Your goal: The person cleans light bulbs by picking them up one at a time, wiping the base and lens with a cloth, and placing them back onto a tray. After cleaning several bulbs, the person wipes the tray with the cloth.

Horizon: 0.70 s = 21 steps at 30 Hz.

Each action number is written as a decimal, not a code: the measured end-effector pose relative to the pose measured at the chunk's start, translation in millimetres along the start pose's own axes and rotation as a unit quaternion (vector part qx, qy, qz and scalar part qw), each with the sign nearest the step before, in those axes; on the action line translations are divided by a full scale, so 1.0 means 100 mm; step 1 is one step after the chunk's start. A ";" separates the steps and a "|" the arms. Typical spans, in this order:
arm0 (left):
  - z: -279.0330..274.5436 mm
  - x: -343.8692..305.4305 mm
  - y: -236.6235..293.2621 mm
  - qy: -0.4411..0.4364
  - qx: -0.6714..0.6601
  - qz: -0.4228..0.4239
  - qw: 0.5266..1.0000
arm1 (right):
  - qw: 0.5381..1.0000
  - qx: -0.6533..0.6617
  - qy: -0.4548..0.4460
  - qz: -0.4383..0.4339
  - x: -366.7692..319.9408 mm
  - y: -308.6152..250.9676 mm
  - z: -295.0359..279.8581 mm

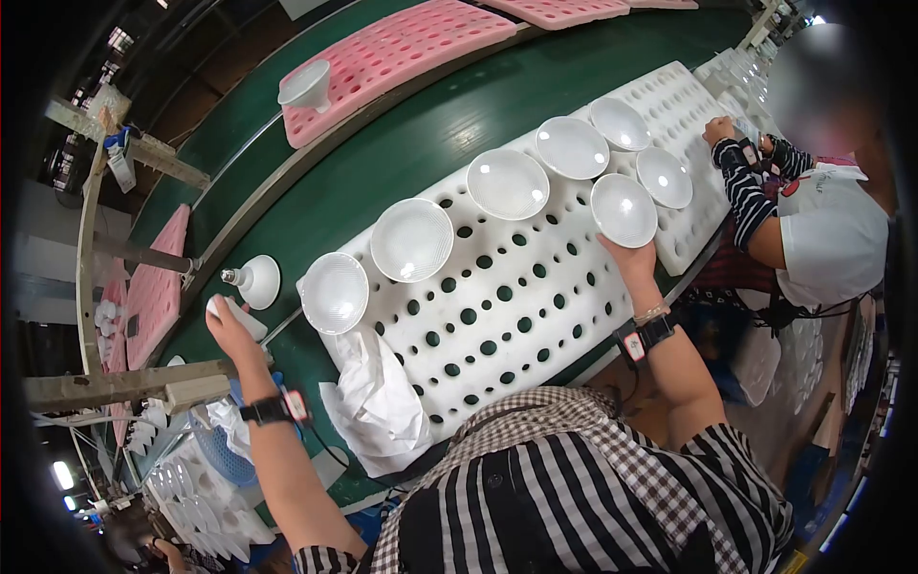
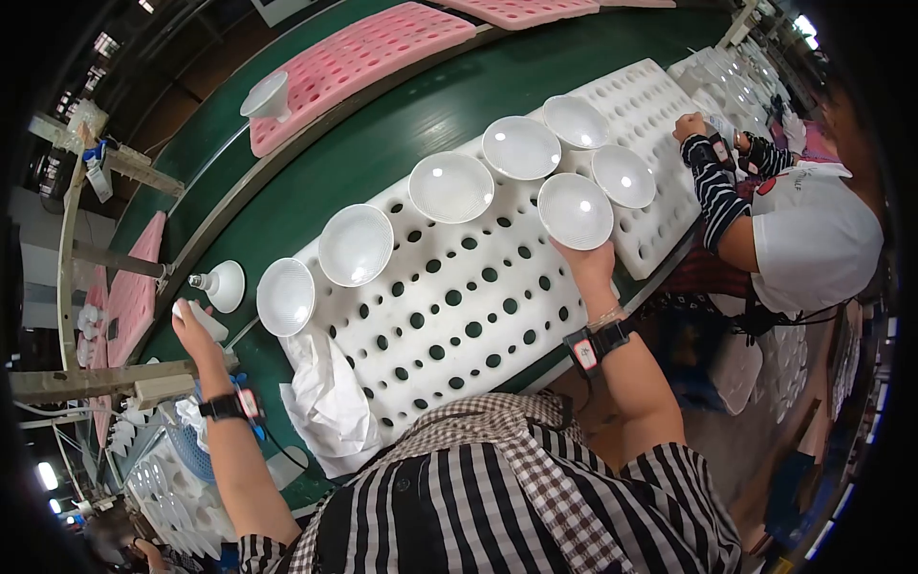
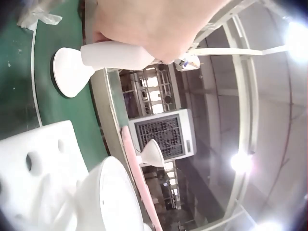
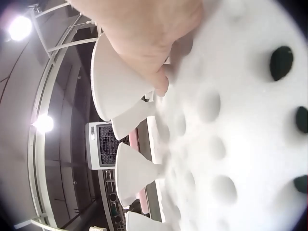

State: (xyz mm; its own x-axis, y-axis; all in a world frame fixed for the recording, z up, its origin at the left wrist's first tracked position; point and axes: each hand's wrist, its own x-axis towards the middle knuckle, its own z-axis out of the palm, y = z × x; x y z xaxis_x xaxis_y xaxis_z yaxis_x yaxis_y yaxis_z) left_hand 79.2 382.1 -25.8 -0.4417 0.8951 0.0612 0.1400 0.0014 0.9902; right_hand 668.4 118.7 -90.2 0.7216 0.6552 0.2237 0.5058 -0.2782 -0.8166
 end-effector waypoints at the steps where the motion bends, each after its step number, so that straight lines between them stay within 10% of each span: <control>1: -0.07 -0.17 0.03 -0.001 -0.018 0.011 1.000 | 1.000 -0.027 0.014 0.001 0.06 0.17 0.07; 2: -0.12 -0.39 0.07 0.001 -0.018 0.013 1.000 | 0.998 -0.054 0.029 0.004 0.12 0.35 0.14; 5: -0.19 -1.16 0.12 -0.022 0.036 0.071 0.997 | 0.784 0.575 -0.056 0.228 0.28 1.10 0.27; 6: -0.19 -1.40 0.08 -0.038 0.064 0.091 0.993 | 0.970 0.210 -0.009 0.125 0.27 1.01 0.34; 8: -0.20 -1.82 0.00 -0.080 0.112 0.116 0.984 | 0.981 -0.188 0.039 -0.007 0.23 0.82 0.41; 12: -0.06 -2.42 0.10 -0.301 0.380 0.283 0.828 | 0.997 0.061 0.019 0.051 0.16 0.32 0.22; 21: -0.12 -2.76 0.09 -0.271 0.565 0.296 0.721 | 0.914 0.389 -0.042 0.104 -0.56 -0.40 0.19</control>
State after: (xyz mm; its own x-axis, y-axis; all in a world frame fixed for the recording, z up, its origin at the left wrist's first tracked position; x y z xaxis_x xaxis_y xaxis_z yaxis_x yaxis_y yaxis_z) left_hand 191.7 129.6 -32.7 0.3596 0.9305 0.0698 0.9297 -0.3637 0.0584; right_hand 599.2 106.6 -79.6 0.7082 0.7060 0.0057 -0.1511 0.1595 -0.9756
